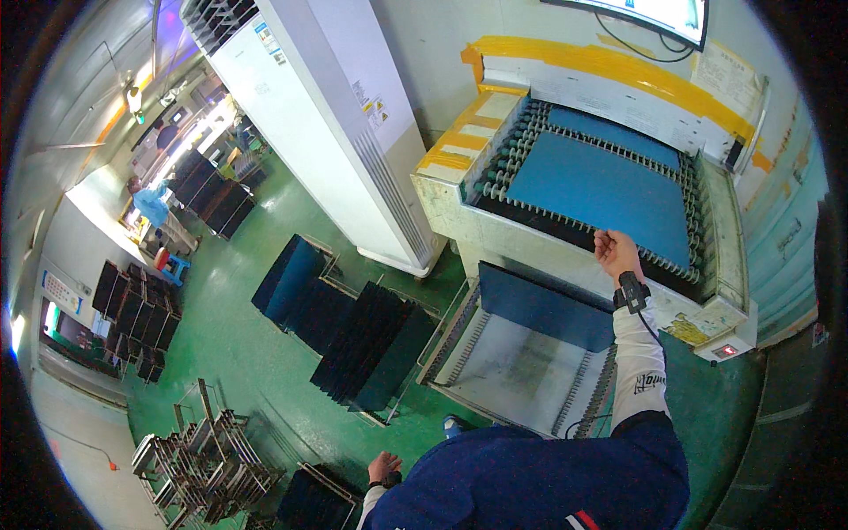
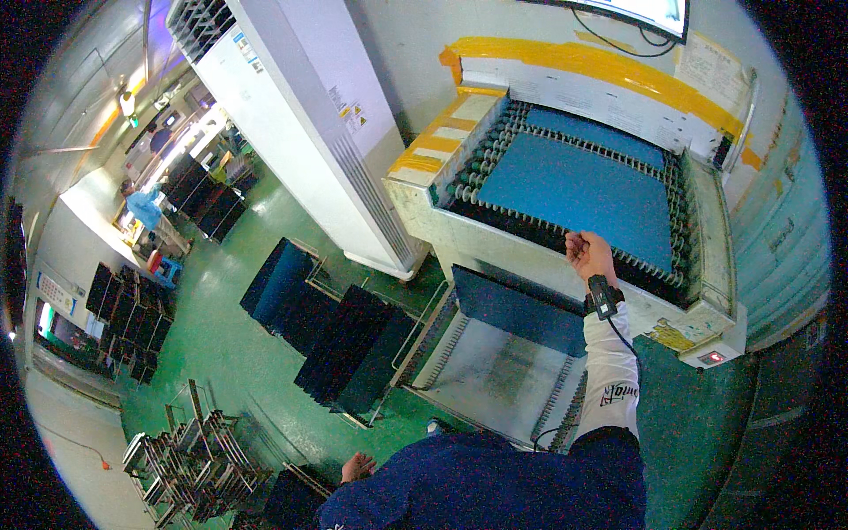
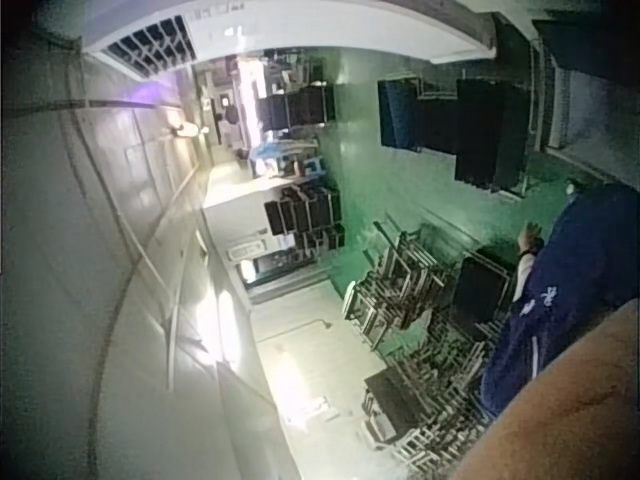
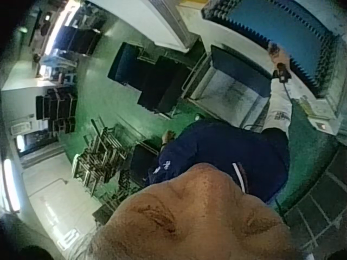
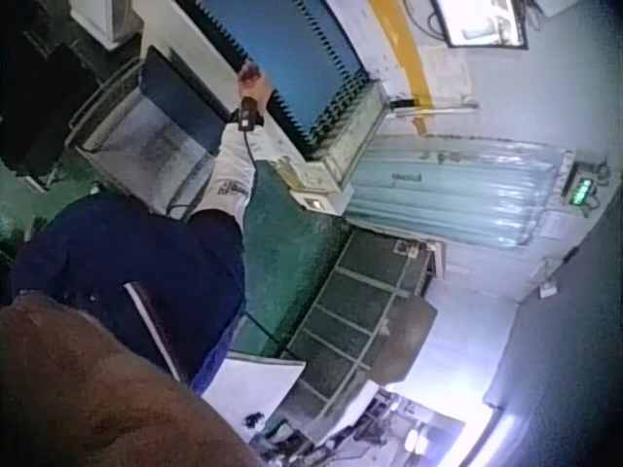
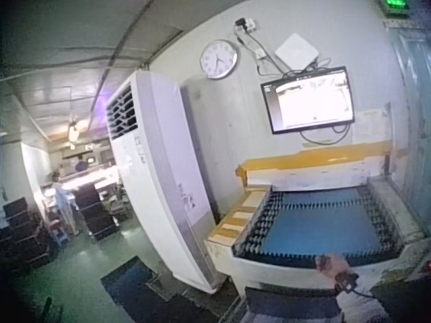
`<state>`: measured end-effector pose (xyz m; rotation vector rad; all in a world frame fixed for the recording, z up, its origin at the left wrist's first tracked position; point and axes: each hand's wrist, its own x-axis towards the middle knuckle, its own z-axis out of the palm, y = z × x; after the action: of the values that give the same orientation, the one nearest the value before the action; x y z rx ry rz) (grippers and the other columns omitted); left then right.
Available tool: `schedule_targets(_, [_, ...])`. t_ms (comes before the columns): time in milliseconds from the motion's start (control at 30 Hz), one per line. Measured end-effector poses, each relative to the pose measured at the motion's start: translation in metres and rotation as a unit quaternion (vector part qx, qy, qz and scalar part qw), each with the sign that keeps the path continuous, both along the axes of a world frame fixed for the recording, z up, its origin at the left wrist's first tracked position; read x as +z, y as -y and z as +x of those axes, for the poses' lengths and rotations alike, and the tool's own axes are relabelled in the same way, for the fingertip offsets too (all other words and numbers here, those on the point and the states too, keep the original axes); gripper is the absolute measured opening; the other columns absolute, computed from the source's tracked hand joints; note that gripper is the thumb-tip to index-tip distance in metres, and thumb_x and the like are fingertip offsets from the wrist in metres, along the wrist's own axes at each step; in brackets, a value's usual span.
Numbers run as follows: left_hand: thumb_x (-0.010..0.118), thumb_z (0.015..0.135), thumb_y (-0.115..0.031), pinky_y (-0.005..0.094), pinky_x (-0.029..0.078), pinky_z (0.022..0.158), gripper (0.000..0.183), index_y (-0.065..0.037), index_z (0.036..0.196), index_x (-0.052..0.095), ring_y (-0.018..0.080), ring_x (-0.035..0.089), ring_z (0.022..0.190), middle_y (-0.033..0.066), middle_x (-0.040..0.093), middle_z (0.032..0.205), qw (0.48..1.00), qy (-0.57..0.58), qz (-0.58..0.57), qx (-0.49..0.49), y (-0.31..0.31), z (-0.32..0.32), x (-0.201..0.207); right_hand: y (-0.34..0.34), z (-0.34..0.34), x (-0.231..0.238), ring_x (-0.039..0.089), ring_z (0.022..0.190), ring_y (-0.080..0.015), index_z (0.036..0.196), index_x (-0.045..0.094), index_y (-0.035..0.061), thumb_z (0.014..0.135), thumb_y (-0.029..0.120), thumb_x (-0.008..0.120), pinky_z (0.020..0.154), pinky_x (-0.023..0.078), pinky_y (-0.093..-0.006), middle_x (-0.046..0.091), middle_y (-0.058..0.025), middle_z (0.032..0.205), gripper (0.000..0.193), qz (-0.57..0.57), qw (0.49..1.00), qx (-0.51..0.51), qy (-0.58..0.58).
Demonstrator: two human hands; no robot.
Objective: Loading blue sheets into an industrial machine for processing and operating machine controls.
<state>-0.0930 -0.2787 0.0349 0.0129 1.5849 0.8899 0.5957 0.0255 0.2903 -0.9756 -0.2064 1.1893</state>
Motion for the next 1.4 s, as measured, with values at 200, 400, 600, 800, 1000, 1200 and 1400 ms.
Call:
schedule_targets(200, [0.052, 0.086, -0.026, 0.0424, 0.049, 0.061, 0.039, 0.004, 0.11, 0.044, 0.0358, 0.06, 0.08, 0.0204, 0.055, 0.103, 1.0, 0.009, 0.015, -0.008, -0.003, 0.002, 0.004, -0.005, -0.004, 0.002, 0.057, 0.062, -0.0174, 0.087, 0.057, -0.003, 0.087, 0.019, 0.045, 0.057, 0.048, -0.0297, 0.062, -0.0094, 0.075, 0.025, -0.033, 0.998, -0.003, -0.048])
schedule_targets(400, [0.051, 0.086, -0.027, 0.0417, 0.05, 0.06, 0.035, 0.004, 0.103, 0.048, 0.0338, 0.061, 0.082, 0.0189, 0.057, 0.096, 0.992, 0.067, 0.101, -0.044, 0.011, -0.028, -0.051, 0.002, -0.018, 0.014, 0.058, 0.061, -0.0168, 0.086, 0.057, 0.001, 0.087, 0.022, 0.048, 0.056, 0.048, -0.0279, 0.062, -0.0092, 0.075, 0.023, -0.038, 0.999, 0.007, 0.007])
schedule_targets(600, [0.05, 0.085, -0.026, 0.0378, 0.05, 0.058, 0.031, 0.002, 0.097, 0.05, 0.0319, 0.061, 0.081, 0.0159, 0.058, 0.091, 0.964, -0.145, 0.153, -0.162, 0.018, -0.017, -0.05, 0.022, -0.046, -0.001, 0.059, 0.064, -0.0138, 0.085, 0.058, 0.0055, 0.088, 0.028, 0.049, 0.058, 0.047, -0.0259, 0.062, -0.0053, 0.075, 0.024, -0.007, 0.967, 0.175, 0.185])
schedule_targets(800, [0.049, 0.086, -0.025, 0.0373, 0.05, 0.059, 0.034, 0.002, 0.105, 0.047, 0.0318, 0.061, 0.082, 0.0164, 0.056, 0.1, 0.999, 0.012, 0.038, 0.006, 0.001, -0.004, -0.023, 0.037, -0.071, -0.077, 0.06, 0.063, -0.0273, 0.084, 0.058, 0.0042, 0.08, 0.024, 0.058, 0.058, 0.047, -0.0318, 0.064, -0.0092, 0.075, 0.021, -0.106, 0.758, 0.151, 0.625])
schedule_targets(1000, [0.052, 0.085, -0.026, 0.0388, 0.049, 0.058, 0.038, 0.003, 0.109, 0.045, 0.0344, 0.061, 0.081, 0.0192, 0.055, 0.105, 1.0, 0.007, -0.006, 0.015, -0.004, 0.001, -0.004, 0.06, -0.101, -0.082, 0.055, 0.087, -0.033, 0.089, 0.058, 0.0031, 0.071, 0.014, 0.065, 0.073, 0.045, -0.0392, 0.057, -0.0138, 0.091, 0.022, -0.095, 0.609, 0.077, 0.784])
schedule_targets(1200, [0.052, 0.084, -0.023, 0.0384, 0.049, 0.057, 0.034, 0.004, 0.104, 0.046, 0.0351, 0.061, 0.083, 0.0202, 0.056, 0.103, 0.999, 0.031, 0.024, 0.037, 0.01, -0.012, -0.041, 0.064, -0.122, -0.079, 0.053, 0.089, -0.0323, 0.09, 0.056, 0.0057, 0.068, 0.014, 0.068, 0.076, 0.042, -0.042, 0.055, -0.0124, 0.095, 0.026, -0.116, 0.539, 0.097, 0.829])
schedule_targets(1400, [0.051, 0.084, -0.023, 0.0392, 0.05, 0.06, 0.031, 0.002, 0.102, 0.048, 0.0343, 0.061, 0.081, 0.0196, 0.057, 0.102, 0.998, 0.027, 0.061, 0.017, 0.007, -0.008, -0.038, 0.059, -0.119, -0.089, 0.055, 0.086, -0.033, 0.083, 0.053, 0.0061, 0.07, 0.016, 0.067, 0.075, 0.041, -0.0456, 0.058, -0.0129, 0.084, 0.021, -0.16, 0.495, 0.133, 0.844])
